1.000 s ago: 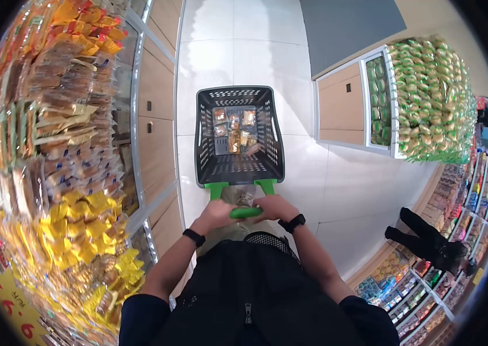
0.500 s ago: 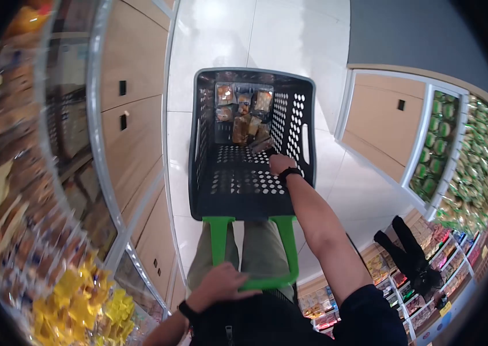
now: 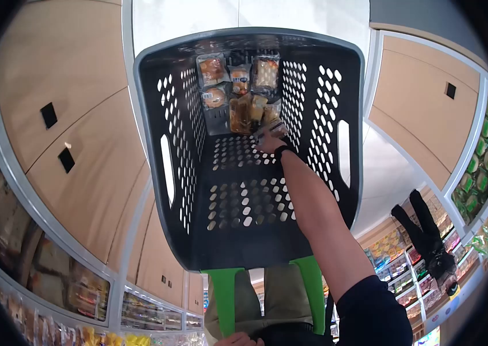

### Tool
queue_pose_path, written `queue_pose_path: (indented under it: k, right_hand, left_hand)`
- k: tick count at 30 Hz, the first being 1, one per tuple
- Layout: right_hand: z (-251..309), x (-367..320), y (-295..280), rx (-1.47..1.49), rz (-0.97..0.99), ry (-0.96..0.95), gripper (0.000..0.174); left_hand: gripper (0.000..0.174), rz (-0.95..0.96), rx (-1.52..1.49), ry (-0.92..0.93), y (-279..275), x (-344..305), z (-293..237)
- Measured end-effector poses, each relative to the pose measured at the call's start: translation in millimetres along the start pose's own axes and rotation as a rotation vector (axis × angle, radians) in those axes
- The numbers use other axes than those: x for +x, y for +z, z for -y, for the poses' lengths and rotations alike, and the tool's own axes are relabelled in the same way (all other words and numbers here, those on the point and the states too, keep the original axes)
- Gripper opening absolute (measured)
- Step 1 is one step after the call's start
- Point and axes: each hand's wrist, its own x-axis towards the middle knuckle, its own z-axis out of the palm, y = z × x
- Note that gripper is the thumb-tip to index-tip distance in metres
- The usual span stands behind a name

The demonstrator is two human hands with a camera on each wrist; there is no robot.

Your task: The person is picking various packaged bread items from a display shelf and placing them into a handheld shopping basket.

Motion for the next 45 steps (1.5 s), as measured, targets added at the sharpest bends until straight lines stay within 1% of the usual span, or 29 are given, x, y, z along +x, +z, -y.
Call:
queue_pose_path:
  k: [3, 5, 9, 11, 12, 13, 14, 15, 17, 18, 20, 21, 23, 24, 25, 27, 29, 30, 31, 32, 33, 34, 35, 37, 38, 39, 41, 43, 45]
  right_hand:
    - [4.4, 5.2, 7.9, 0.031, -0.043, 0.092, 0.098]
    - [7.8, 1.4, 7.6, 0.087, -0.124, 0.136, 0.094]
    - [11.1, 4.1, 2.3, 0.154, -0.137, 0.089, 0.089]
    - [2.0, 16.8, 6.4, 0.322, -0.171, 0.044, 0.085]
    - [7.2, 8.0, 3.8, 0.334, -0.231, 0.066, 0.078]
    - [12.8, -4.6, 2.7, 0.336, -0.229, 0.065, 0.078]
    - [18.0, -12.5, -1.9, 0.343, -0.303, 0.053, 0.075]
    - [27.3, -28.8, -10.1, 0.351, -0.377, 0.042, 0.072]
    - [44.6, -61.8, -26.7, 0.305, -0.409, 0.027, 0.067]
    - [50.5, -78.1, -32.4, 0.309, -0.443, -0.017, 0.064]
    - [61.9, -110.8, -45.6, 0.343, -0.492, -0.076, 0.055]
    - [67.0, -125.0, -46.3, 0.349, -0.515, -0.089, 0.055]
    - [76.8, -157.0, -52.9, 0.336, -0.666, -0.234, 0.050]
    - [80.1, -182.8, -61.5, 0.342, -0.695, -0.246, 0.050]
    - [84.6, -208.3, -69.6, 0.428, -0.695, -0.310, 0.046]
    - [94.1, -260.7, -83.6, 0.518, -0.713, -0.395, 0.043]
    - [94.8, -314.6, -91.9, 0.704, -0.602, -0.478, 0.038]
    - [95.5, -338.4, -93.5, 0.790, -0.614, -0.554, 0.031]
    - [93.8, -364.6, -92.9, 0.794, -0.623, -0.579, 0.031]
    - [92.5, -398.4, -94.4, 0.924, -0.633, -0.686, 0.027]
    - [92.0, -435.9, -94.5, 1.053, -0.637, -0.795, 0.023]
    - [91.9, -483.8, -96.8, 1.049, -0.665, -0.836, 0.020]
    - [88.9, -529.0, -100.4, 1.052, -0.680, -0.865, 0.020]
    - [78.0, -611.6, -103.9, 0.989, -0.527, -0.933, 0.020]
    - [74.1, -649.2, -103.4, 0.946, -0.557, -1.075, 0.021]
    - [70.8, -676.1, -97.4, 0.932, -0.557, -1.100, 0.021]
    - [61.9, -716.9, -85.1, 1.002, -0.374, -1.259, 0.020]
    - [58.7, -748.7, -78.2, 0.916, -0.355, -1.323, 0.019]
    - [57.0, -776.7, -71.5, 0.671, -0.464, -1.447, 0.020]
  left_hand:
    - [0.047, 0.069, 0.011, -0.009, -11.6, 5.8, 0.5]
    - [0.051, 0.142, 0.115, -0.002, -17.5, 7.8, 3.2]
    - [0.054, 0.100, 0.105, 0.014, -28.0, 20.9, 8.7]
    - [0.057, 0.306, 0.034, -0.023, -33.6, 21.3, 6.0]
    - [0.057, 0.309, 0.036, -0.024, -36.5, 22.0, 5.1]
    - [0.052, 0.294, 0.066, 0.024, -38.5, 22.8, 5.0]
    - [0.047, 0.274, 0.107, 0.080, -37.7, 23.8, 8.8]
    - [0.047, 0.271, 0.119, 0.087, -33.8, 25.7, 8.5]
    - [0.037, 0.102, -0.022, 0.022, -23.3, 29.5, 7.1]
    - [0.037, 0.099, -0.005, 0.032, -23.1, 27.3, 5.9]
    - [0.033, 0.235, -0.006, 0.001, -22.6, 25.3, 3.6]
    - [0.033, 0.228, 0.017, 0.014, -23.5, 26.1, -1.4]
    - [0.048, 0.083, -0.090, -0.054, -27.0, 31.6, -10.9]
    - [0.048, 0.077, -0.066, -0.034, -32.2, 40.6, -18.2]
    - [0.035, 0.011, -0.003, -0.014, -37.7, 51.2, -24.4]
    - [0.038, -0.063, 0.083, 0.019, -50.8, 58.6, -39.7]
    - [0.027, 0.109, 0.137, -0.137, -55.2, 54.9, -56.6]
    - [0.027, 0.098, 0.159, -0.130, -54.2, 54.5, -61.3]
    - [0.031, 0.121, 0.060, -0.256, -51.2, 53.2, -64.1]
    - [0.037, 0.142, -0.042, -0.381, -47.4, 50.9, -66.7]
    - [0.041, 0.027, -0.344, -0.472, -40.8, 48.7, -66.1]
    - [0.046, -0.089, -0.644, -0.541, -39.8, 49.4, -70.7]
    - [0.048, -0.209, -0.818, -0.521, -51.7, 56.5, -91.8]
    - [0.056, -0.394, -1.061, -0.401, -78.5, 73.0, -123.8]
    - [0.055, -0.482, -1.004, -0.304, -91.2, 79.2, -138.3]
    - [0.058, -0.559, -0.904, -0.240, -101.2, 75.4, -157.2]
    - [0.057, -0.657, -0.904, -0.152, -114.5, 71.2, -195.0]
    - [0.053, -0.839, -0.872, -0.038, -121.5, 65.2, -223.7]
    - [0.053, -0.871, -0.801, 0.007, -122.3, 55.1, -240.6]
